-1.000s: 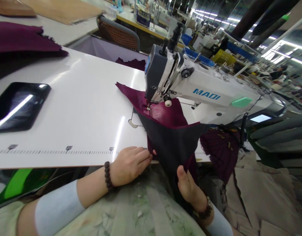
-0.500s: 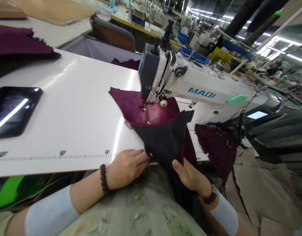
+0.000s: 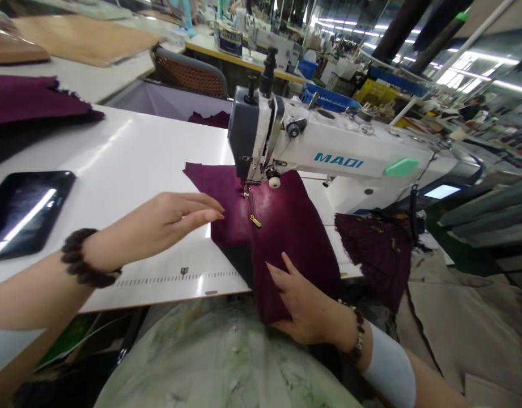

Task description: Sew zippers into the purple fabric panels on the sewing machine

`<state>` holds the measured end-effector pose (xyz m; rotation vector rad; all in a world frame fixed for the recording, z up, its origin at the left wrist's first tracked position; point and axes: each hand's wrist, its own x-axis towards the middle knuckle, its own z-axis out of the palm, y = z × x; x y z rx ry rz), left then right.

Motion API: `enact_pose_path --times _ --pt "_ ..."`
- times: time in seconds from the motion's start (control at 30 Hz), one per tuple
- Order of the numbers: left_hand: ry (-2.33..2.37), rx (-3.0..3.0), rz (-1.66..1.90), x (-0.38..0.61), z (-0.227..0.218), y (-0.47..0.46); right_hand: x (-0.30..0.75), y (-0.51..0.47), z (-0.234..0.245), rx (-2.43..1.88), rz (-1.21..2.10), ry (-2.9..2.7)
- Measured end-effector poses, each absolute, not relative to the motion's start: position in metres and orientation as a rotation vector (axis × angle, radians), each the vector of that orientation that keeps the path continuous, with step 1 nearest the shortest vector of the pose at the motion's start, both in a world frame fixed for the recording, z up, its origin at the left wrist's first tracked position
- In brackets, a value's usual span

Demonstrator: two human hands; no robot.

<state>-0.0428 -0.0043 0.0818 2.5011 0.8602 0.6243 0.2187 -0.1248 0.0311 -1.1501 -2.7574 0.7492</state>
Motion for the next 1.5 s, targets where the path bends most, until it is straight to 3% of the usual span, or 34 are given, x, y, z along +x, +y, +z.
enact_pose_path --times 0.1,0.23,0.63,0.97,1.17,1.5 --pt "0.655 2.411 0.215 -0.026 0.070 0.007 0.218 -0.128 0.026 -1.115 0.668 -2.825" --pt "0.602 2.424 -0.005 -0.016 0.054 0.001 0.222 -0.130 0.021 -1.088 0.629 -2.825" --pt "0.658 2.987 0.250 -0.011 0.001 -0.053 0.214 -0.136 0.008 -1.081 0.451 -2.805" --pt "0.600 2.913 -0.131 0.000 0.030 -0.042 0.216 -0.133 0.016 -1.102 0.567 -2.794" --pt "0.737 3.095 -0.039 0.015 0.019 -0.065 0.213 -0.121 0.031 -1.221 0.683 -2.623" --pt "0.857 3.097 0.261 0.002 -0.004 -0.074 0.187 -0.045 0.009 -1.560 0.083 -2.464"
